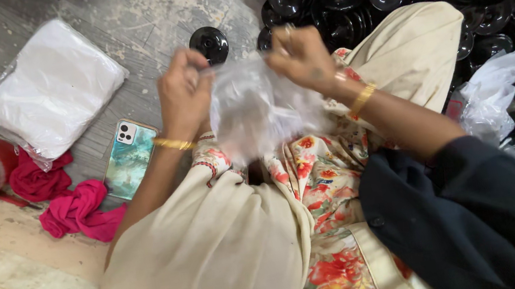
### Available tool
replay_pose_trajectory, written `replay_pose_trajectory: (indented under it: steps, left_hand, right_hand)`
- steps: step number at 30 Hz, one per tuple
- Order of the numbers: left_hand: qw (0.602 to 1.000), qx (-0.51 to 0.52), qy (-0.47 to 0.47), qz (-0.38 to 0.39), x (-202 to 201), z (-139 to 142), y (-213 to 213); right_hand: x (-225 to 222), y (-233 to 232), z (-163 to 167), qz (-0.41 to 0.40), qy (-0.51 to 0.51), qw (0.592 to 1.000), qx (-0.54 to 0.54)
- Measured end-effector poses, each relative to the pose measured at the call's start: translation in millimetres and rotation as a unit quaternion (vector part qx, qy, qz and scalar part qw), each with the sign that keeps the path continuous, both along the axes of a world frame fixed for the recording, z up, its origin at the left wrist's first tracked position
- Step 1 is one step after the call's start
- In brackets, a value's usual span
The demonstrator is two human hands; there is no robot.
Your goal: The person sits on the floor and packs black plastic parts one at a time into small clear plastic bags, twisting the bag closed and setting filled bags aside. They repeatedly reach for a new part from the pile and a fresh bag to continue packing.
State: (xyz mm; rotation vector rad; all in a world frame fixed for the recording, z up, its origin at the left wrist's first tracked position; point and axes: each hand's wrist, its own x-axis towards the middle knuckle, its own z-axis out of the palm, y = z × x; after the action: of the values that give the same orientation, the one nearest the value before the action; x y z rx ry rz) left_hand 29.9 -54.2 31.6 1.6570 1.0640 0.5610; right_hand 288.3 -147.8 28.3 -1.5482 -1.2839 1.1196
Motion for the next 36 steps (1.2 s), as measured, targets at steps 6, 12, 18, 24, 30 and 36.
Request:
replay_pose_trajectory:
  steps: [6,12,18,24,30,36]
  left_hand:
    - [0.978,0.110,0.032,0.176,29.2,-92.5,42.7]
    - [0.973,-0.006,0.017,0.229,38.3,-169.8,55.9]
    - [0.974,-0.036,0.041,0.221,31.4,-173.0,38.4]
    - [0.865,-0.410,-0.271,0.104,14.9,-119.8,35.6]
    - [0.914,-0.306,-0.221,-0.148,-2.6,-36.2,41.4]
    - [0.951,0.225,-0.020,-0.213,-9.7,63.8,37.9]
  right_hand:
    - [-47.7,85.7,-59.1,-0.126,-0.260,0.953,-0.092]
    - [-50.6,91.5,-98.5,-0.057,-0.287,0.953,-0.077]
    - [-49.4,63.2,-118.6,-0.049,-0.337,0.932,0.120]
    - [-40.6,69.5,-100.7,-0.060,0.097,0.989,-0.098]
    - [-10.6,67.0,-27.2,0.049,0.120,0.991,-0.027]
    - [30.2,38.5,78.0,0.287,-0.427,0.800,0.310]
